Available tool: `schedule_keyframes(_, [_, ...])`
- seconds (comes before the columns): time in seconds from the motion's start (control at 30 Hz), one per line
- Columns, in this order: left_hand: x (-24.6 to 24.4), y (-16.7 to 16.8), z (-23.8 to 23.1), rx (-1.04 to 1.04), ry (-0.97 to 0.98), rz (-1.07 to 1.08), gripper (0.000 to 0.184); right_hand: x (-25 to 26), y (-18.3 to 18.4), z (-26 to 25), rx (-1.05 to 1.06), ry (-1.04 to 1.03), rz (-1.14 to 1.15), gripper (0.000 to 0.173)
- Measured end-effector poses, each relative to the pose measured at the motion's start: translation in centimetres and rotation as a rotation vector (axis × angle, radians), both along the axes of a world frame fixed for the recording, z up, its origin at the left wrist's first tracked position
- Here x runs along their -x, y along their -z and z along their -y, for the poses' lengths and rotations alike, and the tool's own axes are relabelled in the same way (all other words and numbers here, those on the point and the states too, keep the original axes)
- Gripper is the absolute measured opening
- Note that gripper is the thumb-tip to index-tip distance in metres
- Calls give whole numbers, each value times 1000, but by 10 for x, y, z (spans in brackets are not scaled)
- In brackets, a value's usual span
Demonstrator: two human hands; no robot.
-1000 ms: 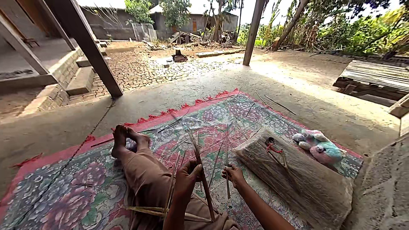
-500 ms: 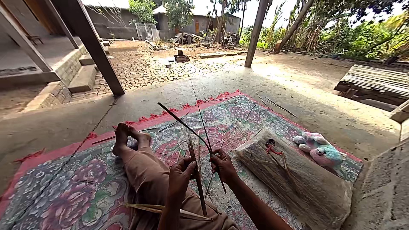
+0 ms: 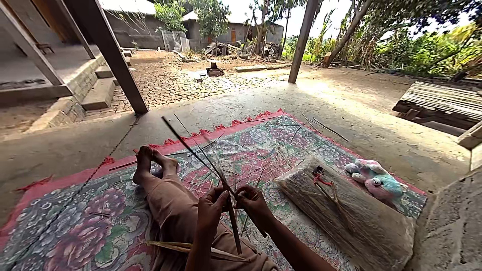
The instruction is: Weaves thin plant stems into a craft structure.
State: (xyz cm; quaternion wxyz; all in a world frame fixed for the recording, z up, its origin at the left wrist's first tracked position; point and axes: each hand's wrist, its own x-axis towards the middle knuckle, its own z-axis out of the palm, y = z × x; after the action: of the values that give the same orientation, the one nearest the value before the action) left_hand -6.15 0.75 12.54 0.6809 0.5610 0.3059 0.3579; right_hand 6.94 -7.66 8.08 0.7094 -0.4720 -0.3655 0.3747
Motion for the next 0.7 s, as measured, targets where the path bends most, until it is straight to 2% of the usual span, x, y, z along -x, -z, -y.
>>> schedule_keyframes(0.27, [7,8,-5,-62,123,-82,7,3,-16,5,-8,-119,-7,13])
schedule_keyframes(0.37, [7,9,-4,-73,123,-64,8,3,-16,5,-7,-86,-27,10])
schedule_keyframes(0.5, [5,12,-2,-77,-5,44,7,4,-10,3,-16,2,-71,11])
schedule_keyframes(0.63, [6,7,-6,-94,-252,215,7,5,-15,2,37,182,-206,12])
schedule_keyframes(0.7, [9,5,-8,-102,-289,234,7,3,-14,2,67,187,-202,11])
